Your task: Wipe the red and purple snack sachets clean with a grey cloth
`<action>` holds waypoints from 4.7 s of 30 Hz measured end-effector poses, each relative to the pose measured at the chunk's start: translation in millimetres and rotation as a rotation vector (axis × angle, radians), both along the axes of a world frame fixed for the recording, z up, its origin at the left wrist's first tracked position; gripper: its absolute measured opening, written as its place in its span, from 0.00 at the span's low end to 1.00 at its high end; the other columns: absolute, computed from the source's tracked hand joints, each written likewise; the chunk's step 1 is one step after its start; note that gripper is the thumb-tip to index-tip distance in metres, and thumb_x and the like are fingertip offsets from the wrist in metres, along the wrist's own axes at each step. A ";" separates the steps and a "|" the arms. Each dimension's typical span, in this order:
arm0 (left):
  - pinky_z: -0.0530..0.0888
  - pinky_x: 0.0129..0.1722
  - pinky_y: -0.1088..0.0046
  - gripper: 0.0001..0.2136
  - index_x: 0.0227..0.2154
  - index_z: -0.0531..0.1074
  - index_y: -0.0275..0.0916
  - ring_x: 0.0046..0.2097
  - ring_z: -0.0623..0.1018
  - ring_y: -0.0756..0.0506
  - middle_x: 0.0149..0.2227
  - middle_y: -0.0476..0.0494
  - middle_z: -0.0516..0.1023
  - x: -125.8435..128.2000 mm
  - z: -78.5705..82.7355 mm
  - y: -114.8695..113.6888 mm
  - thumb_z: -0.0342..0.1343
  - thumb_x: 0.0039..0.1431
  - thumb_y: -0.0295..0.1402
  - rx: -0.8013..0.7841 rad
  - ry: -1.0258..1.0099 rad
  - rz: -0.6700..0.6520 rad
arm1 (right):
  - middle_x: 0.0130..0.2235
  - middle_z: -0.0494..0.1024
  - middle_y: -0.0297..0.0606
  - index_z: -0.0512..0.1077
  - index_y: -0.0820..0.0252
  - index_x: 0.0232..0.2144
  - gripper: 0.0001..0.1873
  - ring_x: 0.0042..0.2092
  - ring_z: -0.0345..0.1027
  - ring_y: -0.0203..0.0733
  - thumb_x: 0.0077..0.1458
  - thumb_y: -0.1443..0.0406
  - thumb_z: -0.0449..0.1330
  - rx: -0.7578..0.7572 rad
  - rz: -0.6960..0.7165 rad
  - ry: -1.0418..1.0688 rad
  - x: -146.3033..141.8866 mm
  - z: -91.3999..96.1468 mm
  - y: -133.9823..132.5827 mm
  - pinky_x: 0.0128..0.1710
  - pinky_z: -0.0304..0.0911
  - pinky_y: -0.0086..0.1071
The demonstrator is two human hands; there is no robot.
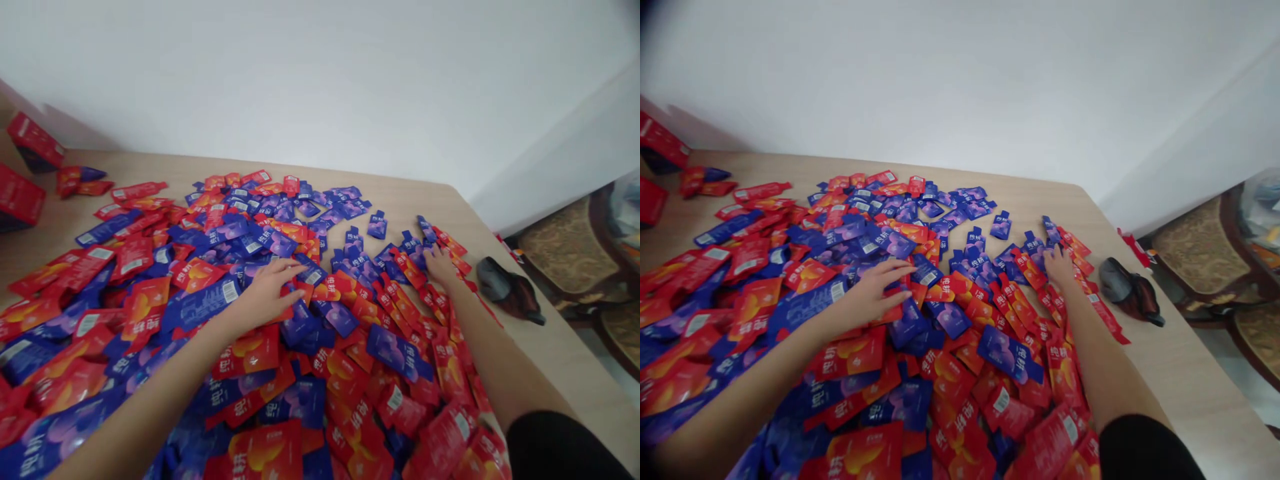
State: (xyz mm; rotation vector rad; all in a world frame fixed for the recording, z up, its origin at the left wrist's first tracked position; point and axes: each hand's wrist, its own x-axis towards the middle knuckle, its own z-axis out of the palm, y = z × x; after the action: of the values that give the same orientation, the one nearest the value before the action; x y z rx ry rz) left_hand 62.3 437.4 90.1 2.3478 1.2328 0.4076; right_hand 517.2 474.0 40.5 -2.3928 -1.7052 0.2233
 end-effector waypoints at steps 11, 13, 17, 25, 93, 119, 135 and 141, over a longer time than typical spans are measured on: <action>0.51 0.61 0.36 0.54 0.70 0.44 0.50 0.70 0.41 0.22 0.72 0.34 0.38 -87.1 -27.2 -136.6 0.67 0.41 0.49 0.137 0.350 0.128 | 0.72 0.38 0.41 0.39 0.53 0.71 0.54 0.72 0.32 0.52 0.52 0.38 0.54 -0.042 0.455 0.093 -173.4 24.3 -65.5 0.68 0.41 0.50; 0.49 0.62 0.39 0.49 0.69 0.49 0.50 0.70 0.42 0.24 0.72 0.34 0.40 -87.9 -34.8 -132.8 0.65 0.45 0.49 0.183 0.323 0.180 | 0.72 0.35 0.42 0.37 0.52 0.71 0.62 0.72 0.29 0.57 0.44 0.34 0.57 -0.023 0.725 0.155 -234.8 25.5 -93.6 0.67 0.37 0.57; 0.46 0.64 0.42 0.45 0.65 0.59 0.50 0.70 0.46 0.24 0.71 0.34 0.43 -92.4 -54.4 -110.0 0.64 0.44 0.56 0.246 0.226 0.265 | 0.72 0.37 0.50 0.46 0.54 0.70 0.68 0.71 0.34 0.64 0.33 0.31 0.61 -0.116 0.889 0.191 -302.2 4.2 -110.9 0.65 0.39 0.61; 0.44 0.65 0.45 0.45 0.65 0.59 0.49 0.70 0.46 0.26 0.71 0.34 0.44 -98.0 -64.9 -43.1 0.65 0.43 0.54 0.276 0.276 0.338 | 0.72 0.33 0.46 0.44 0.50 0.70 0.66 0.71 0.30 0.60 0.35 0.34 0.63 -0.056 0.809 0.132 -317.5 -21.0 -41.6 0.66 0.33 0.61; 0.62 0.63 0.57 0.35 0.67 0.53 0.33 0.65 0.63 0.36 0.66 0.28 0.60 -76.3 -70.1 -378.8 0.46 0.53 0.18 0.193 0.493 0.170 | 0.64 0.61 0.53 0.64 0.63 0.61 0.30 0.64 0.57 0.54 0.57 0.61 0.56 0.188 0.959 0.022 -281.1 3.2 -312.1 0.62 0.57 0.48; 0.58 0.61 0.38 0.51 0.69 0.45 0.53 0.69 0.47 0.21 0.72 0.33 0.42 -73.3 -68.5 -389.9 0.63 0.46 0.58 0.321 0.405 0.033 | 0.36 0.83 0.49 0.77 0.64 0.47 0.22 0.36 0.78 0.47 0.61 0.70 0.45 0.306 0.549 0.092 -262.0 19.8 -324.5 0.35 0.67 0.31; 0.52 0.62 0.36 0.34 0.63 0.63 0.54 0.67 0.50 0.19 0.69 0.42 0.53 -50.0 -96.6 -327.1 0.63 0.52 0.48 0.386 0.262 -0.018 | 0.43 0.82 0.44 0.73 0.61 0.48 0.19 0.43 0.78 0.44 0.65 0.63 0.45 0.398 0.569 0.368 -254.2 -70.1 -444.1 0.44 0.72 0.35; 0.53 0.62 0.37 0.18 0.44 0.79 0.44 0.66 0.53 0.21 0.68 0.45 0.57 -54.2 -99.1 -277.3 0.62 0.54 0.47 0.421 0.278 0.017 | 0.32 0.80 0.43 0.73 0.62 0.42 0.19 0.34 0.76 0.44 0.65 0.65 0.43 0.355 0.565 0.238 -259.3 -70.3 -360.5 0.34 0.67 0.32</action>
State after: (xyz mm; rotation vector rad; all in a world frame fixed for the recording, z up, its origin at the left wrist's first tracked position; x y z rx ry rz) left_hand 8.1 160.1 -9.0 2.8295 1.4029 0.3855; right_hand 258.0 113.5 -29.9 -1.5379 -2.0553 0.2460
